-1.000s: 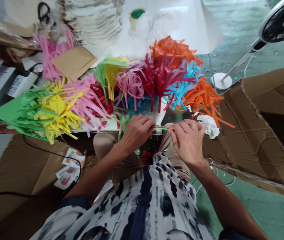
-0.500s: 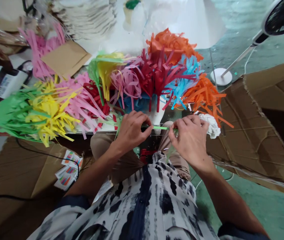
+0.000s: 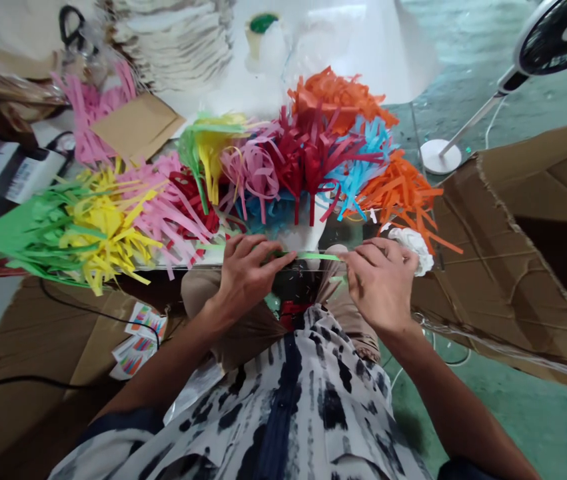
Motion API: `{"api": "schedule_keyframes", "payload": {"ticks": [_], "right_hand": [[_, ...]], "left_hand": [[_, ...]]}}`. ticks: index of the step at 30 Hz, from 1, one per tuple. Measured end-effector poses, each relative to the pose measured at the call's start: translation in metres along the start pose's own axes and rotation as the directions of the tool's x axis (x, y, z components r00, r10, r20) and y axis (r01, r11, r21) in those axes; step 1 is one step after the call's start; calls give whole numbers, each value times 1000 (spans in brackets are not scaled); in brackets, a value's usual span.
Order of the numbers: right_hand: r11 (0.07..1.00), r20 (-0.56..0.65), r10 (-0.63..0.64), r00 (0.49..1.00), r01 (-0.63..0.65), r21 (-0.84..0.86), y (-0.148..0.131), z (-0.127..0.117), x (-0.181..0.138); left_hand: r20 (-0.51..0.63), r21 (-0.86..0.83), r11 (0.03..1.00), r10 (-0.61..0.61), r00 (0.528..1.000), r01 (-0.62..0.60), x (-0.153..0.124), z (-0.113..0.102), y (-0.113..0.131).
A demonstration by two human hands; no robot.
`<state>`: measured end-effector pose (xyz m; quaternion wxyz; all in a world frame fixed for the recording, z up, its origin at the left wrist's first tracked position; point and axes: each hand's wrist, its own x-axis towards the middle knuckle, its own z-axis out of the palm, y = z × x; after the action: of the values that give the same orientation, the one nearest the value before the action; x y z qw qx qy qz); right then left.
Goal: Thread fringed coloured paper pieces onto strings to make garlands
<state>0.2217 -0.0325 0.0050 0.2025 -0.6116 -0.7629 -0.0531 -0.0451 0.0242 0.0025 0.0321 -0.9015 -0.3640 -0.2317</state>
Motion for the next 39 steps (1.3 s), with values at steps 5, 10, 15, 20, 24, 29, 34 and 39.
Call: {"api": "schedule_keyframes", "payload": {"ticks": [5, 10, 15, 20, 24, 29, 34, 39], "right_hand": [[990, 4, -59, 998, 59, -127, -9, -5, -1], [992, 8, -53, 999, 53, -112, -28, -8, -3], [995, -40, -93, 995, 91, -39, -43, 5, -4], [977, -121, -211, 970, 207, -45, -37, 3, -8], [955, -208, -291, 934, 298, 0, -26, -9, -14], [966, -130, -232, 964, 244, 81, -16, -25, -19], [933, -290, -350, 891, 360, -21, -21, -35, -6], [931, -289, -357, 888, 365, -30, -31, -36, 7]], "left_hand": [[54, -58, 997, 54, 997, -51, 7, -1, 22], [123, -86, 996, -24, 992, 35, 1, 12, 35], [97, -100, 990, -89, 991, 99, -9, 16, 41], [98, -275, 937, -197, 976, 217, -5, 0, 49], [210, -572, 713, -351, 913, 406, 2, -27, 52], [639, -734, 77, -259, 724, 675, 11, -49, 43], [729, -680, -280, -166, 664, 678, 14, -44, 37], [668, -743, -308, -291, 685, 594, 13, -38, 40]]}}
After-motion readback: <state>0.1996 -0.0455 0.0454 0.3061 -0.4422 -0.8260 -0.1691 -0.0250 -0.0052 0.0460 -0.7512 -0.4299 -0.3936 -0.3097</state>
